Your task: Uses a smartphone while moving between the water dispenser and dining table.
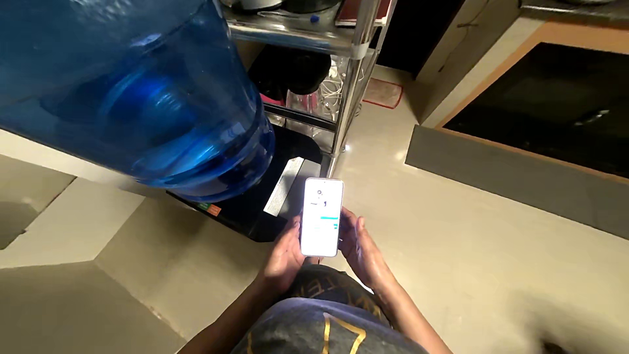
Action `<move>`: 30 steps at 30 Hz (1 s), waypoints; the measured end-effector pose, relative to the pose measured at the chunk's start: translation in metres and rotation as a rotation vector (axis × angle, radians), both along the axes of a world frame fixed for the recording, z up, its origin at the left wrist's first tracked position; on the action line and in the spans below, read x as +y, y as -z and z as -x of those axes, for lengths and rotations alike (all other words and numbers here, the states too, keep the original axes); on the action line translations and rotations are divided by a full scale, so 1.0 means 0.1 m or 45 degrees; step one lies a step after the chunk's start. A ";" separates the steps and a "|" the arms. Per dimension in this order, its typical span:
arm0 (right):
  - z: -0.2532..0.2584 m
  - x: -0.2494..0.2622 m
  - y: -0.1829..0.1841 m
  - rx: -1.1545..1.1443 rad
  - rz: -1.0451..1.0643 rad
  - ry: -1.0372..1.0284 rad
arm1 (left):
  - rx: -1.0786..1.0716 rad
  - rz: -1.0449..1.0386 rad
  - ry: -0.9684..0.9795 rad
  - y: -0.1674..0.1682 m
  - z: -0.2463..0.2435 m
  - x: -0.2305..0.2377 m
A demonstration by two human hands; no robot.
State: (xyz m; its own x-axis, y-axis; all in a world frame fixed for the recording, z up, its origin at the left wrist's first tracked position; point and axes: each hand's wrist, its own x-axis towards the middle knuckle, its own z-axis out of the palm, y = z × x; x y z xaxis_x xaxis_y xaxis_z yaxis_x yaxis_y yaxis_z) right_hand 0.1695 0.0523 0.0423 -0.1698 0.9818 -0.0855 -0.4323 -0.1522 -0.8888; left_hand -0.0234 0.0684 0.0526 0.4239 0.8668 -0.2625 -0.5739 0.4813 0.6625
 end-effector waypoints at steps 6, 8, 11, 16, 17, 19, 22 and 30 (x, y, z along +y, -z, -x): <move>-0.02 -0.04 0.00 0.079 0.023 -0.059 | -0.012 -0.018 0.011 0.02 -0.03 -0.03; -0.03 -0.04 0.00 0.074 0.026 -0.071 | -0.024 -0.017 0.008 0.02 -0.04 -0.03; -0.06 -0.05 0.00 0.086 0.021 -0.093 | -0.056 -0.014 0.003 0.02 -0.05 -0.04; -0.09 -0.06 -0.01 0.145 0.025 -0.143 | -0.070 -0.025 -0.010 0.00 -0.09 -0.05; -0.10 -0.06 -0.01 0.156 0.029 -0.155 | -0.069 -0.029 -0.007 0.01 -0.09 -0.05; -0.10 -0.07 -0.02 0.172 0.037 -0.176 | -0.073 -0.049 0.007 0.02 -0.09 -0.05; -0.10 -0.08 -0.02 0.165 0.031 -0.197 | -0.089 -0.042 0.001 0.02 -0.08 -0.07; -0.08 -0.11 -0.02 0.170 0.008 -0.273 | -0.028 -0.047 0.005 0.00 -0.04 -0.08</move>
State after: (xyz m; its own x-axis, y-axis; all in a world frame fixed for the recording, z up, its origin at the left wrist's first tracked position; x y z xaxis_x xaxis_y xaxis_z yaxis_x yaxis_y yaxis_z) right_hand 0.1777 0.0412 0.0447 -0.3842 0.9217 -0.0541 -0.5031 -0.2581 -0.8248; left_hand -0.0198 0.0604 0.0530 0.4326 0.8741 -0.2209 -0.5865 0.4589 0.6674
